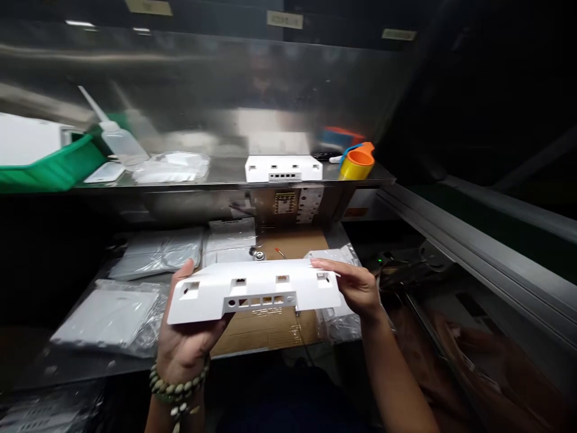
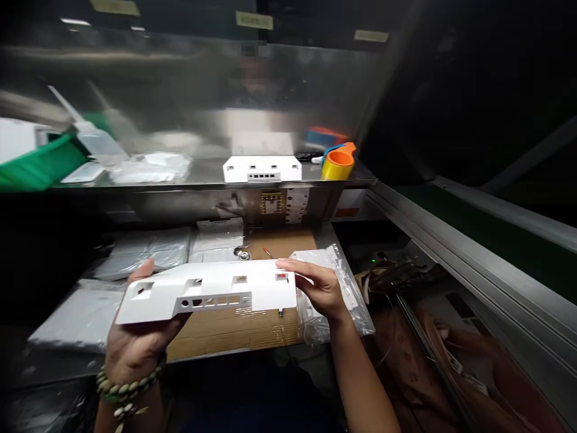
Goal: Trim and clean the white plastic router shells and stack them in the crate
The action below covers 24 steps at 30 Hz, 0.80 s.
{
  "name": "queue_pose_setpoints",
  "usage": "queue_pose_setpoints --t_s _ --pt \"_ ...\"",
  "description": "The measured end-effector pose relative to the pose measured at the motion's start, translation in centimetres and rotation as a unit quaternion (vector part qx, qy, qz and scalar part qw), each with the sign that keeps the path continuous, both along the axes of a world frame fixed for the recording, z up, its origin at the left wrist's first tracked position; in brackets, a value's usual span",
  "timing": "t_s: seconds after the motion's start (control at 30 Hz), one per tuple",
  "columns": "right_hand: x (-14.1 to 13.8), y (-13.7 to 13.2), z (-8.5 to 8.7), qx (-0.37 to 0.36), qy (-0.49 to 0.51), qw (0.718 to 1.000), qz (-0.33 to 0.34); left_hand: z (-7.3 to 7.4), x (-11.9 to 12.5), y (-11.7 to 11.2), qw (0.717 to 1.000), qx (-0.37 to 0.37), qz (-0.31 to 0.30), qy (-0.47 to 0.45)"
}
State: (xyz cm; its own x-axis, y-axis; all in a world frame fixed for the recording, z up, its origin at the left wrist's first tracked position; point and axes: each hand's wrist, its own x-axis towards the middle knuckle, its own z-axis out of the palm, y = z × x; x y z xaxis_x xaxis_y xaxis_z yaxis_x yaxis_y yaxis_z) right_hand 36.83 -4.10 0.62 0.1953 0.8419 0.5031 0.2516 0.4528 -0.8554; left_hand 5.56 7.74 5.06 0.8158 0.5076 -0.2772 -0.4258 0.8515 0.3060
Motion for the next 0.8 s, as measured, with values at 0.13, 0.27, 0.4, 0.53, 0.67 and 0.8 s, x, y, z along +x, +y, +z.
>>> queue_pose_setpoints --t_s 0.13,0.27,0.4,0.53,0.67,0.8 --pt "-0.5 1.1 -0.9 -0.007 -0.026 1.0 -0.006 0.6 0.1 -0.6 0.995 -0.034 0.093 -0.019" --pt "-0.8 1.8 -1.8 -0.021 -0.032 0.999 -0.016 1.5 0.9 -1.2 0.985 -0.031 0.17 0.014" --pt "-0.8 1.9 -2.7 -0.028 -0.038 0.999 -0.022 2.6 1.6 -1.8 0.975 -0.054 0.21 0.049" --pt "-1.2 2.1 -3.3 -0.019 -0.05 0.998 -0.023 2.4 1.4 -2.0 0.976 -0.042 0.208 0.054" --pt "-2.2 2.1 -3.4 -0.041 -0.01 0.992 -0.121 -0.2 0.4 -2.3 0.971 0.088 0.219 0.024" --pt "-3.1 1.2 -3.7 -0.099 0.153 0.981 -0.06 -2.7 -0.5 -3.1 0.949 0.185 0.254 0.038"
